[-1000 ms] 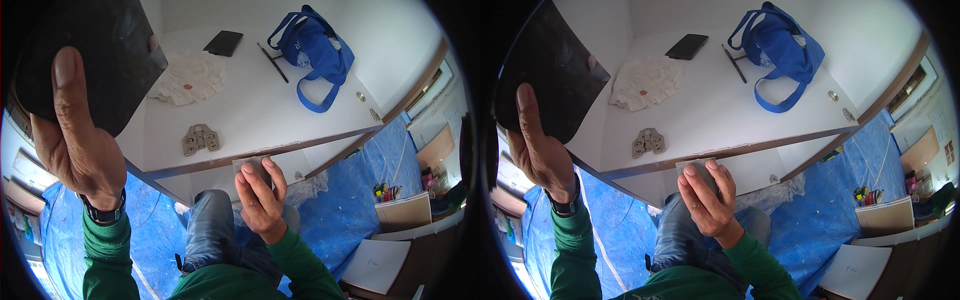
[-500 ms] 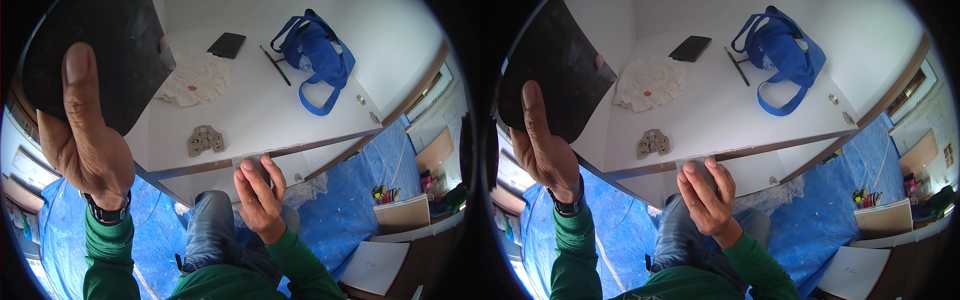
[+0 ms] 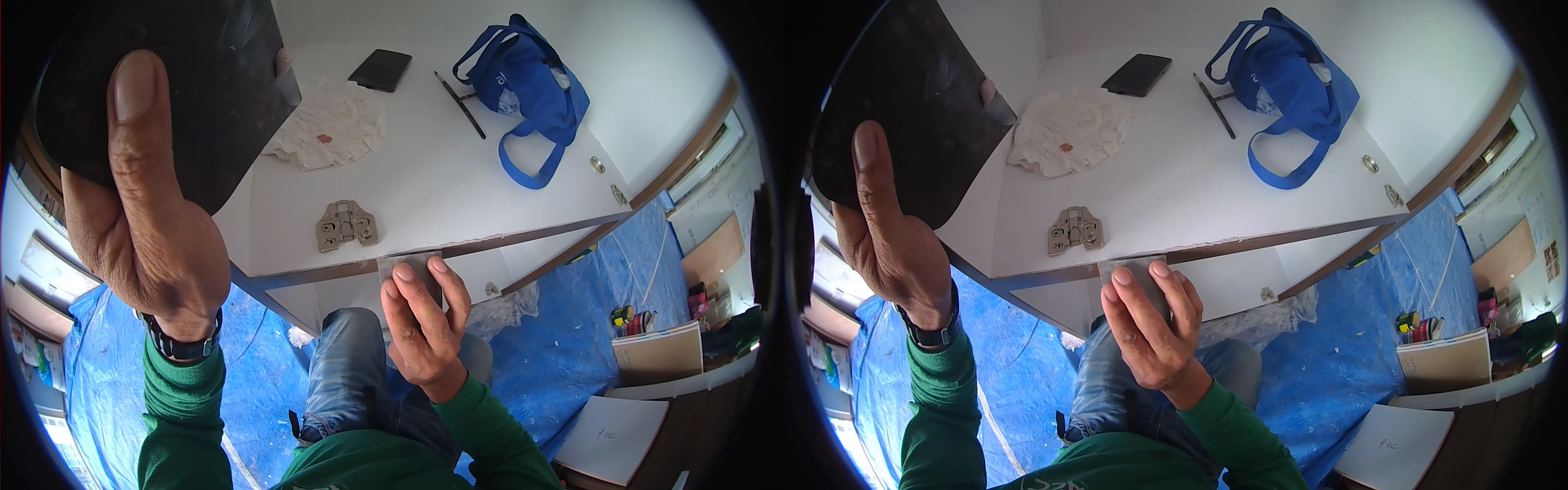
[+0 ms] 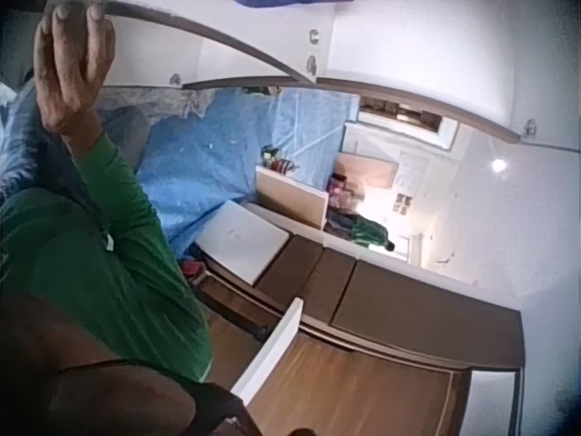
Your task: The person sands the edges of a wooden cabinet shelf using a piece of sandpaper.
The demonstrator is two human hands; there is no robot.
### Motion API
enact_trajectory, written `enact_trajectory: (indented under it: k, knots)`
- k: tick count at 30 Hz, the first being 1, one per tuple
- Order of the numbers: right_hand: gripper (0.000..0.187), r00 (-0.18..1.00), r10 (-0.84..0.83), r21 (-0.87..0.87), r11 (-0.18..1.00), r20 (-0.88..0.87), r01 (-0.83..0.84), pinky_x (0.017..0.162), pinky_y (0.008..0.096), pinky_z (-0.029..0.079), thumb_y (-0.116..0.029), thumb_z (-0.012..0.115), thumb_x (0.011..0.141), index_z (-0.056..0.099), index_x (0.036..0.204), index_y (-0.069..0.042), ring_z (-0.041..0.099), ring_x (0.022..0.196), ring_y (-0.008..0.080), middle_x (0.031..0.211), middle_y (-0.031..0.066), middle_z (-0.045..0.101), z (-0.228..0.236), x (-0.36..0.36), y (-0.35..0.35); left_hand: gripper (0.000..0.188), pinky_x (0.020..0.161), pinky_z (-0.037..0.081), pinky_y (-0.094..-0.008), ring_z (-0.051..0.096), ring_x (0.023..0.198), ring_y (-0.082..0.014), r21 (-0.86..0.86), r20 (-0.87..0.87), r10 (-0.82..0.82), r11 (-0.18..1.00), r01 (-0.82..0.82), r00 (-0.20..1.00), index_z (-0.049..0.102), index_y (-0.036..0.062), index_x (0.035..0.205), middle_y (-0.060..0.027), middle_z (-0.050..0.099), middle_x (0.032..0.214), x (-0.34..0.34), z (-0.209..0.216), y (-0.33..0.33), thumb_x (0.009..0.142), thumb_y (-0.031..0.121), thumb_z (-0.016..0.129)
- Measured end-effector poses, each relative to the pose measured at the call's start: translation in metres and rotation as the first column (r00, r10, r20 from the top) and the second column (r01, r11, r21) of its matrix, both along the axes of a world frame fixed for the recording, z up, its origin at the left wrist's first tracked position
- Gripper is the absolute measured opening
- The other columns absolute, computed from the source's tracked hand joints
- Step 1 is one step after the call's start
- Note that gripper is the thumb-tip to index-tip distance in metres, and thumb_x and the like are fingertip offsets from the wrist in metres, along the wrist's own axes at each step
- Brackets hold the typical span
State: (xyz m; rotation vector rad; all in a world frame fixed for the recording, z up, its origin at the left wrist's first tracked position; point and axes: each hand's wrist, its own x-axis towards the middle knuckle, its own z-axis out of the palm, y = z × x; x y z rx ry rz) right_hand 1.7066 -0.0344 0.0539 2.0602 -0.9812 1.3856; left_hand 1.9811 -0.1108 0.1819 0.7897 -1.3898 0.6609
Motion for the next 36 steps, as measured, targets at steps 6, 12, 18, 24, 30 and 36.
enact_trajectory:
  k: [6, 12, 18, 24, 30, 36]
  knots:
    - [0.024, 0.999, -0.045, 0.036, 0.998, 0.026, 0.044, 0.104, 0.0468, 0.048, -0.005, 0.078, 0.087, 0.078, 0.11, -0.006, 0.057, 0.13, 0.0363, 0.132, 0.0078, 0.07, -0.005, 0.003, 0.006, 0.036, 0.12, 0.04, -0.0439, 0.058, 0.136, -0.0299, -0.032, -0.101, -0.174, 0.985, 0.172, 0.98, 0.074, 0.0067, 0.127, -0.0175, 0.066, 0.138, -0.012, 0.001, -0.003, 0.11, 0.02, 0.044]
    - [0.023, 0.995, -0.093, 0.016, 0.996, 0.024, 0.093, 0.106, 0.047, 0.046, -0.012, 0.082, 0.086, 0.08, 0.109, -0.011, 0.057, 0.131, 0.0331, 0.131, 0.0038, 0.072, -0.005, 0.011, 0.002, 0.036, 0.121, 0.039, -0.045, 0.058, 0.136, -0.0298, -0.035, -0.098, -0.142, 0.99, 0.139, 0.985, 0.075, 0.0061, 0.125, -0.0175, 0.068, 0.136, -0.012, 0.002, -0.004, 0.11, 0.024, 0.046]
    - [0.023, 0.996, -0.078, 0.023, 0.997, 0.033, 0.077, 0.107, 0.0471, 0.044, -0.012, 0.081, 0.087, 0.08, 0.11, -0.013, 0.057, 0.132, 0.0317, 0.132, 0.0022, 0.071, -0.007, 0.011, 0.008, 0.035, 0.122, 0.037, -0.0463, 0.06, 0.134, -0.0295, -0.033, -0.107, -0.14, 0.99, 0.137, 0.984, 0.076, 0.0072, 0.123, -0.017, 0.068, 0.135, -0.012, 0.002, -0.003, 0.11, 0.023, 0.048]
    - [0.02, 0.996, -0.087, 0.047, 0.995, 0.021, 0.086, 0.107, 0.0468, 0.044, -0.012, 0.079, 0.089, 0.08, 0.108, -0.012, 0.059, 0.129, 0.0297, 0.131, 0.0034, 0.072, -0.006, 0.014, 0.007, 0.033, 0.121, 0.039, -0.0445, 0.06, 0.134, -0.0292, -0.038, -0.116, -0.155, 0.988, 0.151, 0.981, 0.075, 0.0067, 0.123, -0.0171, 0.068, 0.135, -0.011, 0.004, -0.004, 0.109, 0.022, 0.05]
    - [0.018, 0.92, -0.014, 0.339, 0.932, 0.391, -0.13, 0.097, 0.0413, 0.052, -0.004, 0.073, 0.093, 0.075, 0.11, -0.003, 0.069, 0.109, 0.0309, 0.121, 0.0126, 0.073, 0.013, -0.039, 0.033, 0.037, 0.123, 0.036, -0.0396, 0.058, 0.136, -0.028, 0.047, -0.331, -0.255, 0.957, 0.286, 0.909, 0.068, -0.0012, 0.131, -0.0189, 0.066, 0.138, -0.054, 0.012, 0.011, 0.11, 0.021, 0.047]
    - [0.015, 0.17, 0.06, 0.045, 0.83, 0.984, -0.556, 0.079, 0.0369, 0.06, -0.001, 0.068, 0.097, 0.066, 0.111, 0.004, 0.069, 0.095, 0.0179, 0.103, 0.0111, 0.07, -0.008, -0.11, 0.001, 0.039, 0.121, 0.04, -0.0437, 0.061, 0.132, -0.0304, 0.009, -0.168, -0.181, 0.983, 0.186, 0.969, 0.069, -0.0039, 0.128, -0.0229, 0.066, 0.134, -0.022, 0.008, 0.003, 0.112, 0.018, 0.041]
